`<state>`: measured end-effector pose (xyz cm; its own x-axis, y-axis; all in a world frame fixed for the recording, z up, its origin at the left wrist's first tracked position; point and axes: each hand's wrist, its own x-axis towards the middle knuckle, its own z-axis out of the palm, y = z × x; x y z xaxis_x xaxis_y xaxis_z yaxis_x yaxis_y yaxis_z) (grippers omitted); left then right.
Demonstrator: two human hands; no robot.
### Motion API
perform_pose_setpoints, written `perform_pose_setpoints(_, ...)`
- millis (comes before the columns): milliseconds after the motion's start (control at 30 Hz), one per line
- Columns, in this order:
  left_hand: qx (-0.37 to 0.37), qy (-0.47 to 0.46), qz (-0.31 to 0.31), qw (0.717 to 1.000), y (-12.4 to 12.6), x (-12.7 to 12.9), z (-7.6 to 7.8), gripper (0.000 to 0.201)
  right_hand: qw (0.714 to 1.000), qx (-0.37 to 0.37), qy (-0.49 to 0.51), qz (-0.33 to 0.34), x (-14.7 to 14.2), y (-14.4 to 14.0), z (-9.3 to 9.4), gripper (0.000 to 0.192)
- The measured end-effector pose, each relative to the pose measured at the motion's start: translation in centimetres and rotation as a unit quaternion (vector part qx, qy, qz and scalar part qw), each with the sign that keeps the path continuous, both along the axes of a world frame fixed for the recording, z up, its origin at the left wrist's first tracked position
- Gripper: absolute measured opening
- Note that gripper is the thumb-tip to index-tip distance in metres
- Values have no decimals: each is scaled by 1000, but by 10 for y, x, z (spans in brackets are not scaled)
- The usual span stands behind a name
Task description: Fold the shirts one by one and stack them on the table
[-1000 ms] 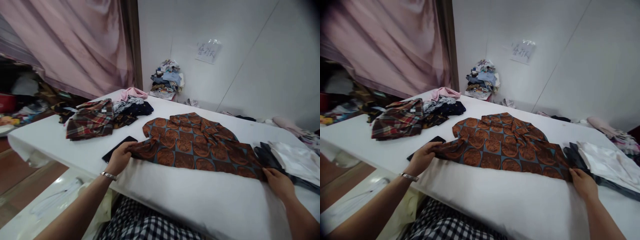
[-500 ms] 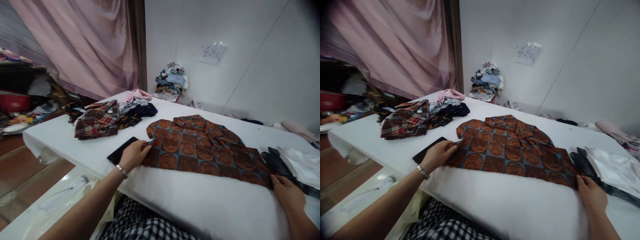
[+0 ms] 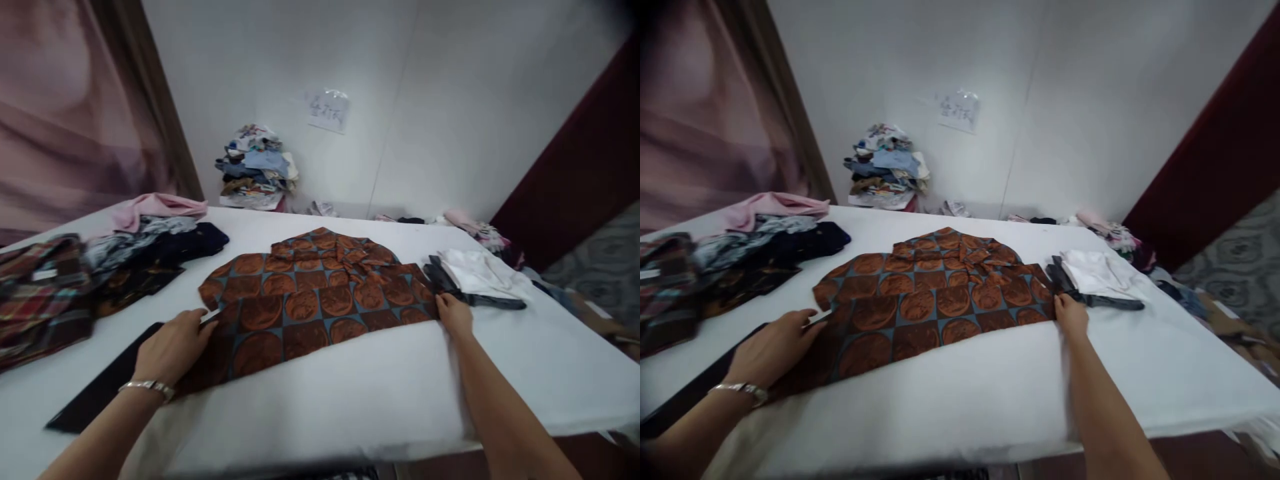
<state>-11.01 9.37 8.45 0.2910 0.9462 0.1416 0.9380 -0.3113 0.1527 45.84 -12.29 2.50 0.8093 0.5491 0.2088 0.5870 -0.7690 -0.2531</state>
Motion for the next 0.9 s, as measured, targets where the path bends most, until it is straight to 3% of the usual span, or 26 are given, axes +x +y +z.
perform_pose_setpoints(100,55,-71,-86,992,10,22,-7,35,1000,-9,-1,-6,-3,2,3,36)
perform_pose_setpoints(200,36,-81,-160,983,13,40,-26,37,1000,2,11,-16,-4,1,3,36)
perform_pose_setpoints(333,23,-27,-144,989,15,41,-48,49,1000,8,14,-18,-2,1,4,34)
perform_pose_setpoints(400,25,-13,-140,990,19,45,-45,48,999,45,-23,3,-2,3,6,32)
perform_pose_setpoints(467,28,-19,-155,987,23,61,-30,41,990,101,-76,55,-7,6,8,32)
perform_pose_setpoints(567,19,-35,-241,970,29,115,-1,34,969,139,-66,192,-21,15,7,34)
perform_pose_setpoints(667,19,-32,-309,950,34,193,18,33,952,77,11,297,-33,25,1,32)
perform_pose_setpoints(800,-2,-35,-327,944,38,297,14,35,966,12,18,258,-33,30,-7,35)
perform_pose_setpoints(900,-7,-49,-298,953,43,350,-1,44,969,-8,18,247,-30,29,-8,36)
